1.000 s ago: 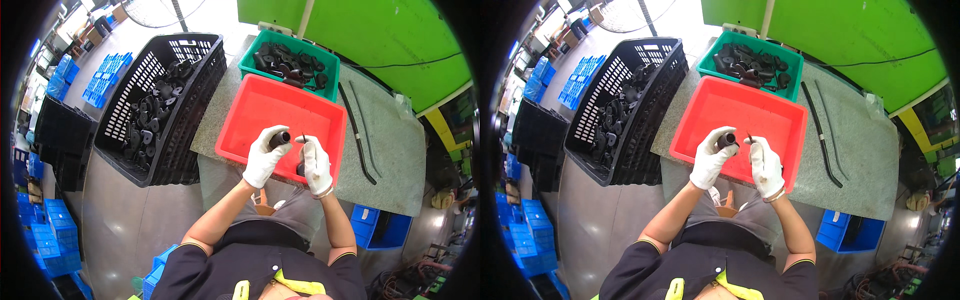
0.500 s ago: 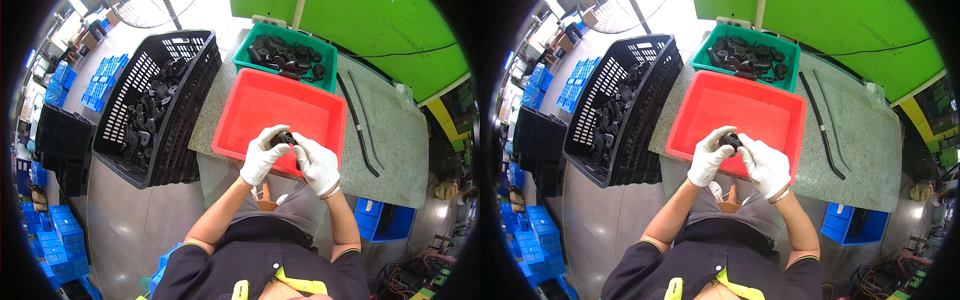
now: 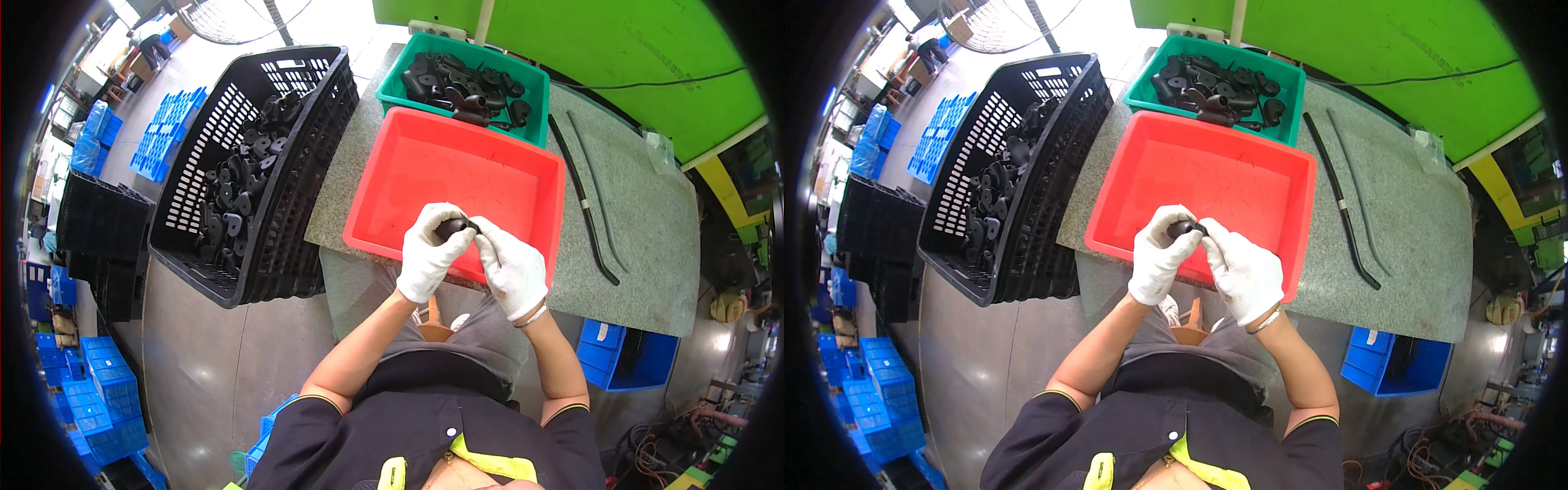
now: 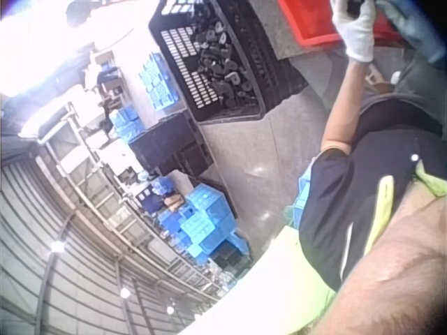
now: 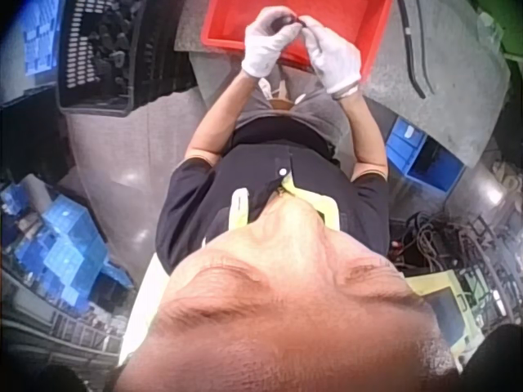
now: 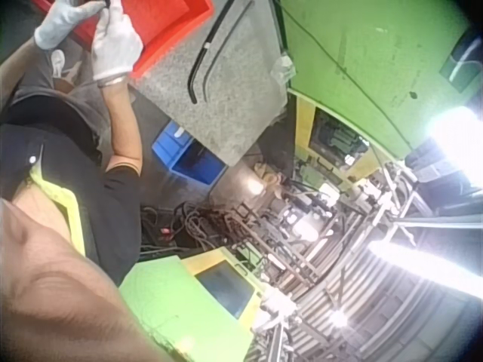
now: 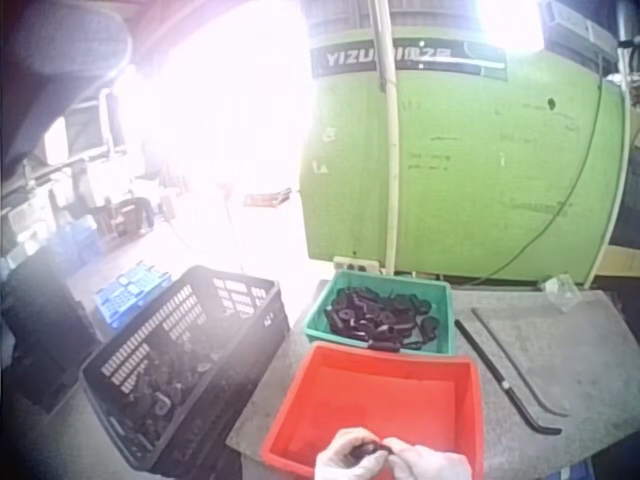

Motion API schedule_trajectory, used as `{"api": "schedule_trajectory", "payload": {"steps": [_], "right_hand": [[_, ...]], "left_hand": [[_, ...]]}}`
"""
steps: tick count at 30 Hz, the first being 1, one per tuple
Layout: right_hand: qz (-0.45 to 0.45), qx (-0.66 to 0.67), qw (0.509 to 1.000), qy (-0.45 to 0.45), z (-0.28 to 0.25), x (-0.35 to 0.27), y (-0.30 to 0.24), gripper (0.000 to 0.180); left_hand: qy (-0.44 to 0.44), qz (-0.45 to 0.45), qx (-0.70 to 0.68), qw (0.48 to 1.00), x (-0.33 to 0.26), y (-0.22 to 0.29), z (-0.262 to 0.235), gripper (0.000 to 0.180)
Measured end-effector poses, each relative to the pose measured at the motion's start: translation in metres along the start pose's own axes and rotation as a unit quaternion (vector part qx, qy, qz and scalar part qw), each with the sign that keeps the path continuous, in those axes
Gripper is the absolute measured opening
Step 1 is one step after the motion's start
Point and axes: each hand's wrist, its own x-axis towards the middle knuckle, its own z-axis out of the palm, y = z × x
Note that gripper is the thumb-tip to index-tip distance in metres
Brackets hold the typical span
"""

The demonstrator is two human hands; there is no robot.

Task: The person assembles small black plastic components by hand at an industrial workstation.

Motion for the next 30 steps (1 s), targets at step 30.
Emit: {"api": "schedule_trajectory", "payload": {"steps": [30], "right_hand": [[0.098, -0.010, 0.898, -0.428, -0.021, 0.045, 0.083, 0.033]], "left_hand": [[0.209, 0.231, 0.342, 0.887, 0.015, 0.084, -0.126, 0.025]]}}
